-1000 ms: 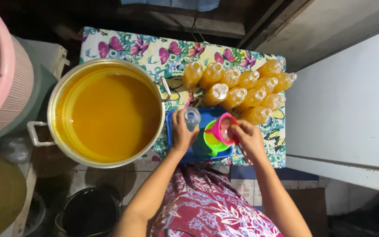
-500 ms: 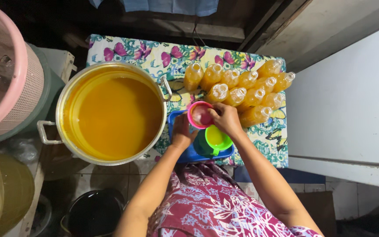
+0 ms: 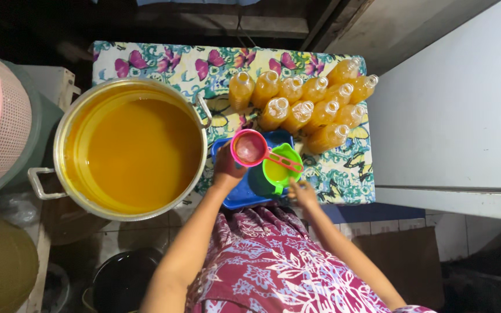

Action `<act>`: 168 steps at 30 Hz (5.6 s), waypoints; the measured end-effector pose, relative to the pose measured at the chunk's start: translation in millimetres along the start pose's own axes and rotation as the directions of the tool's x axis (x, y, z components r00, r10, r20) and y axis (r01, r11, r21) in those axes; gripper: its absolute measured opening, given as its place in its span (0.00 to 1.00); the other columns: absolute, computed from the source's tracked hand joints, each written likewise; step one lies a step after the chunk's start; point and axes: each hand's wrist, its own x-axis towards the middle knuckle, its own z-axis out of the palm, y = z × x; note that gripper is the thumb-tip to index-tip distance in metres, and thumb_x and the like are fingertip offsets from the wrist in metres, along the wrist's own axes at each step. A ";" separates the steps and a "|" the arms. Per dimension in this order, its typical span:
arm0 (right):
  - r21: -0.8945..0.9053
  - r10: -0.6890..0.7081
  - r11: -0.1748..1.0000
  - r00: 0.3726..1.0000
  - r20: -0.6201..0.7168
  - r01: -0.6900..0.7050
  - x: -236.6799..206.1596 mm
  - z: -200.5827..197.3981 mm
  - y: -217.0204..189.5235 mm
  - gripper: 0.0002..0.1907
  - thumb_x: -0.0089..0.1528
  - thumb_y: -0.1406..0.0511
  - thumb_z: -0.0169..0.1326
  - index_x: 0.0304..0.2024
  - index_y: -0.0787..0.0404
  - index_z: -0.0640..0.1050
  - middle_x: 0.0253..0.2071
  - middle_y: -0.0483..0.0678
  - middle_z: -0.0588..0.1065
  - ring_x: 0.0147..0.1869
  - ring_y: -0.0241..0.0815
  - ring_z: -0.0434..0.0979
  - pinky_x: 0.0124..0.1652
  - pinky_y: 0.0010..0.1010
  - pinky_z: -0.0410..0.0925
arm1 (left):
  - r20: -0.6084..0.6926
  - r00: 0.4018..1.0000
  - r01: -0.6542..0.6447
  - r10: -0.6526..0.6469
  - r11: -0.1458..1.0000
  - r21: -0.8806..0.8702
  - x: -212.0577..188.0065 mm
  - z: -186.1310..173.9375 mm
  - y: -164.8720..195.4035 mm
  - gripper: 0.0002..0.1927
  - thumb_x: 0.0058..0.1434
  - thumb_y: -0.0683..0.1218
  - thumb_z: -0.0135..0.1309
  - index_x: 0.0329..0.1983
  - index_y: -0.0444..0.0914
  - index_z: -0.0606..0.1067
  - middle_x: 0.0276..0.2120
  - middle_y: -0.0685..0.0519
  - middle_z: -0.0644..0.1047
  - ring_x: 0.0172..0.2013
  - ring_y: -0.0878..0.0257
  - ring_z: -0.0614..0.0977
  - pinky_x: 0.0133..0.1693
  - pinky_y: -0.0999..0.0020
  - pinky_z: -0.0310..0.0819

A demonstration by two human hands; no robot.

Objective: The person pours an orange liquid from a large pot into multiple plastic bottles using a green scoop and a pink strainer. They repeatedly scoop liquid, pour it through the strainer into each bottle, and place filled bottles on a table.

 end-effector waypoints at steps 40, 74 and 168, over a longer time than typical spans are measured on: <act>-0.711 -0.862 -0.117 0.284 0.419 0.693 -123.9 -11.8 -192.9 0.09 0.63 0.65 0.60 0.43 0.64 0.82 0.31 0.61 0.77 0.33 0.59 0.79 0.35 0.45 0.71 | 0.254 0.963 0.130 -0.088 0.980 -0.152 -2.4 -25.5 -8.6 0.35 0.46 0.39 0.63 0.61 0.38 0.71 0.60 0.42 0.74 0.62 0.44 0.72 0.60 0.56 0.68; 0.551 -0.826 0.561 0.461 0.324 0.618 -185.4 82.9 -118.5 0.26 0.69 0.74 0.49 0.68 0.64 0.59 0.53 0.51 0.74 0.55 0.39 0.76 0.56 0.29 0.70 | -0.177 0.942 0.158 -0.284 0.844 -0.513 5.4 -108.9 193.3 0.09 0.65 0.44 0.62 0.42 0.33 0.77 0.40 0.50 0.82 0.40 0.64 0.81 0.46 0.68 0.77; 0.563 -0.281 0.816 0.942 0.184 0.133 -18.3 -19.7 -30.0 0.11 0.67 0.68 0.53 0.50 0.64 0.77 0.39 0.47 0.78 0.41 0.39 0.79 0.46 0.32 0.75 | 0.072 0.992 0.093 -0.102 0.988 0.120 38.1 -156.8 147.8 0.16 0.55 0.45 0.66 0.33 0.37 0.68 0.25 0.49 0.73 0.27 0.48 0.76 0.40 0.52 0.63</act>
